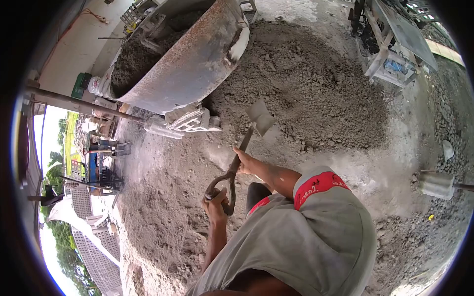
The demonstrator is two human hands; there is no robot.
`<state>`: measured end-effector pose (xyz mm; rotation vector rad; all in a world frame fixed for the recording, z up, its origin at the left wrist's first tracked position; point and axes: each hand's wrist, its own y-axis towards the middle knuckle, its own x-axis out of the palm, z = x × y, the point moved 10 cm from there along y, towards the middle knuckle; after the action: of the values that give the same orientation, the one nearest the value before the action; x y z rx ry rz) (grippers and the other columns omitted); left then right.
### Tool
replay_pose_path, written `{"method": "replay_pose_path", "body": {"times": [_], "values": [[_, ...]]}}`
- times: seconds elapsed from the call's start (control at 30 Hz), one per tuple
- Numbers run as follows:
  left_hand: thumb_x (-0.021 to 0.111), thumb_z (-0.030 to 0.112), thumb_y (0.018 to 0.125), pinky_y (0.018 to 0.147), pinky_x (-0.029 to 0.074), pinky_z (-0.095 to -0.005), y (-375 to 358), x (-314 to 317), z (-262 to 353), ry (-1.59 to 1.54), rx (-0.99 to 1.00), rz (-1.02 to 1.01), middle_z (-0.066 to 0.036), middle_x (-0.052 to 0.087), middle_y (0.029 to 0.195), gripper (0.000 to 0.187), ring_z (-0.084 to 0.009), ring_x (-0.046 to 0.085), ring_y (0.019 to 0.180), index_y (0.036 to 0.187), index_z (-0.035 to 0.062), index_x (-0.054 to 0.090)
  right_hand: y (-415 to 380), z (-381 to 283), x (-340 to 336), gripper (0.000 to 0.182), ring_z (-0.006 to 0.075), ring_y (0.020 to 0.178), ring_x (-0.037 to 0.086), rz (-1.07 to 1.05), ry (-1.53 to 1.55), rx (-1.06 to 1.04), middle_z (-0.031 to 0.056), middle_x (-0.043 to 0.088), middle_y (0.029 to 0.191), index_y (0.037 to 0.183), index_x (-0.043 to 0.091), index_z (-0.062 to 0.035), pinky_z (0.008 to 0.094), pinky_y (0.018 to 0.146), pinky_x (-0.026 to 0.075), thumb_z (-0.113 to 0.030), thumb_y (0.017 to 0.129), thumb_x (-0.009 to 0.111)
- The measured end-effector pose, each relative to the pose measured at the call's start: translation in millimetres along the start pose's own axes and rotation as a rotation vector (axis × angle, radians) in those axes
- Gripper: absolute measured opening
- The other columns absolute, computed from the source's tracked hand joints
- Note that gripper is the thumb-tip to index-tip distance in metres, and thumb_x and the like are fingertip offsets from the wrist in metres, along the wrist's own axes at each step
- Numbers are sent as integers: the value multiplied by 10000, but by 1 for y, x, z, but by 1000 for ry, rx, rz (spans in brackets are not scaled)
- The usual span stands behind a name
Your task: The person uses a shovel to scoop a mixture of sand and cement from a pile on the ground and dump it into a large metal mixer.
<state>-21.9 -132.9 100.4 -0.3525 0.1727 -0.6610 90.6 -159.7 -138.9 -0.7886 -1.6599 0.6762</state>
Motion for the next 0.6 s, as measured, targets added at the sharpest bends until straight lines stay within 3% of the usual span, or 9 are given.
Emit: {"method": "replay_pose_path", "body": {"times": [0.07, 0.23, 0.3, 0.33, 0.37, 0.43, 0.47, 0.53, 0.6], "values": [[561, 118, 808, 502, 377, -248, 18, -32, -20, -440, -160, 144, 25, 399, 577, 173, -102, 392, 493, 664, 90, 471, 11, -17, 34, 544, 252, 835, 580, -100, 117, -87, 101, 571, 878, 1116, 481, -36, 417, 801, 467, -464, 804, 604], [548, 184, 848, 541, 382, -282, 99, 22, -38, -976, -321, 219, 29, 384, 587, 218, -104, 402, 516, 678, 110, 432, 27, -86, 62, 491, 192, 887, 530, -208, 37, -293, 103, 502, 958, 1024, 479, -24, 372, 754, 479, -362, 750, 706], [548, 153, 838, 540, 379, -286, 174, 68, -51, -949, -335, 195, 16, 406, 568, 201, -122, 408, 504, 672, 101, 446, -11, -146, 73, 511, 213, 936, 531, 66, -430, -378, 139, 516, 1002, 1032, 501, 1, 370, 801, 461, -425, 786, 642], [564, 136, 816, 541, 394, -294, 197, 92, -49, -976, -382, 140, 4, 415, 585, 190, -125, 421, 523, 663, 94, 460, 0, -171, 63, 559, 276, 996, 526, 282, -847, -452, 213, 503, 1094, 1005, 536, 19, 390, 861, 437, -508, 821, 539], [529, 155, 828, 554, 405, -297, 229, 102, -59, -982, -312, 105, -2, 446, 601, 168, -132, 441, 537, 681, 87, 483, 0, -184, 69, 559, 276, 996, 526, 284, -863, -460, 213, 503, 1094, 1005, 536, 19, 390, 861, 437, -508, 821, 539], [478, 184, 846, 552, 406, -273, 216, 118, 20, -1060, -366, 165, -13, 484, 628, 182, -135, 461, 553, 699, 79, 500, -35, -219, 123, 571, 358, 1041, 498, 178, -1390, -935, 238, 496, 1140, 950, 575, -5, 441, 834, 427, -551, 842, 446], [478, 184, 846, 552, 406, -273, 228, 118, 20, -1062, -379, 161, -13, 484, 628, 182, -135, 461, 553, 699, 79, 500, -75, -224, 166, 484, 402, 969, 522, 12, -1497, -919, 210, 572, 1021, 917, 595, -39, 466, 752, 426, -498, 856, 454], [442, 202, 851, 555, 415, -273, 252, 141, 36, -1250, -341, -267, -28, 510, 653, 213, -141, 485, 573, 696, 66, 500, -101, -239, 189, 454, 401, 899, 543, 84, -1460, -897, 188, 593, 924, 911, 598, -50, 467, 719, 422, -478, 861, 457], [440, 229, 844, 558, 415, -286, 274, 149, 40, -1216, -378, -314, -27, 507, 641, 239, -154, 489, 580, 678, 67, 499, -109, -262, 201, 394, 381, 710, 584, 180, -1435, -970, 162, 610, 709, 917, 604, -60, 439, 671, 441, -428, 869, 471]]}}
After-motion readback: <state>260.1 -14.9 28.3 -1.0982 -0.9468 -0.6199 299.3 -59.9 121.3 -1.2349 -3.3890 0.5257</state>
